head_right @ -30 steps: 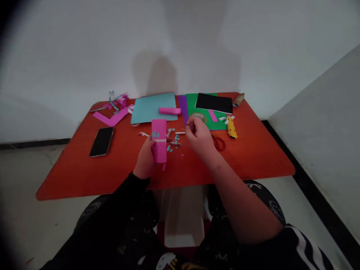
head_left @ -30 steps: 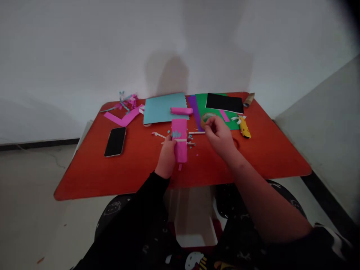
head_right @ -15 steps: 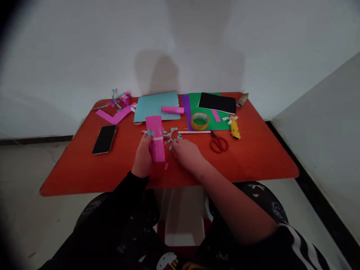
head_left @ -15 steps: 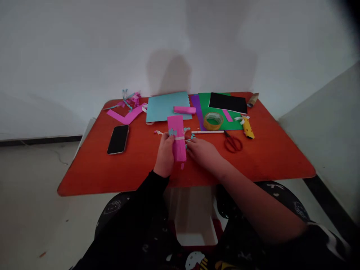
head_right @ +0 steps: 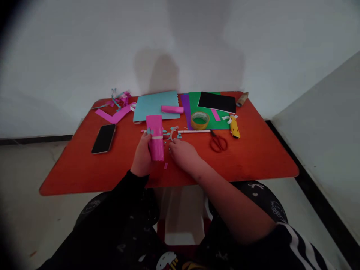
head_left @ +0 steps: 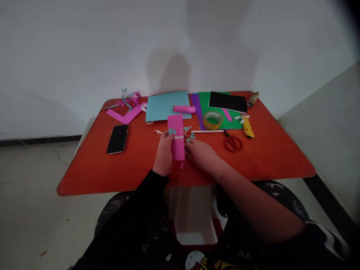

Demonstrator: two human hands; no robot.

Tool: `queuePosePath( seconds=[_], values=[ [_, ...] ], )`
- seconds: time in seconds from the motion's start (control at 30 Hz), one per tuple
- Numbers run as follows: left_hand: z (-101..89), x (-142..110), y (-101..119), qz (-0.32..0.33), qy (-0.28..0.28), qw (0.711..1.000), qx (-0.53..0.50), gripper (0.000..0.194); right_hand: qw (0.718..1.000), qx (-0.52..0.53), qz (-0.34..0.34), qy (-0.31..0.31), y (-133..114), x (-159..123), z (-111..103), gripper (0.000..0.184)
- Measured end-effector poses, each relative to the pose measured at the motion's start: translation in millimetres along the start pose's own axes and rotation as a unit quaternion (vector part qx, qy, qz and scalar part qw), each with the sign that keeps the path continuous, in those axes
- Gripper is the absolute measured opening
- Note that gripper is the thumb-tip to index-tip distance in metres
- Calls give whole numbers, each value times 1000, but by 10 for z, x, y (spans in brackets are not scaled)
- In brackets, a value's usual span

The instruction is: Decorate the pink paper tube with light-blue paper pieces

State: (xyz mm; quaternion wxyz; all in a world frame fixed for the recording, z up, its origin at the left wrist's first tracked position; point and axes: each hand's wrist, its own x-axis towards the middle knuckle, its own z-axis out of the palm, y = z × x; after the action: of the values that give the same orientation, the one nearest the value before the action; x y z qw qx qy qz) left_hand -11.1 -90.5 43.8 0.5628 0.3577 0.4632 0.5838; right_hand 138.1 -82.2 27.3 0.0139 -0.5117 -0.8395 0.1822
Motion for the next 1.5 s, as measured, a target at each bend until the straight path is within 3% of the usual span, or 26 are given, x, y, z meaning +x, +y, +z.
queuePosePath(
  seconds=[0.17,0.47,0.67,0.87,0.97,1.17,1.5],
  values=[
    [37,-21,29,0,-13,1000,-12,20,999,-6,-21,33,-27,4,28,34],
    [40,23,-3,-5,2,1000,-21,31,999,-25,-32,13,-41,25,48,35],
    [33,9,-6,-9,-16,999,-32,28,999,-28,-36,4,-27,29,73,35],
    [13,29,-9,14,5,1000,-21,29,999,-6,-32,21,-40,33,53,36],
    [-1,14,44,6,-6,1000,-27,32,999,-22,-7,32,-21,43,24,33],
    [-83,19,97,4,29,999,-23,39,997,-75,-5,-1,12,27,-66,27],
    [-102,21,87,-12,35,998,-48,42,997,-70,-6,45,47,51,17,21]
  ],
)
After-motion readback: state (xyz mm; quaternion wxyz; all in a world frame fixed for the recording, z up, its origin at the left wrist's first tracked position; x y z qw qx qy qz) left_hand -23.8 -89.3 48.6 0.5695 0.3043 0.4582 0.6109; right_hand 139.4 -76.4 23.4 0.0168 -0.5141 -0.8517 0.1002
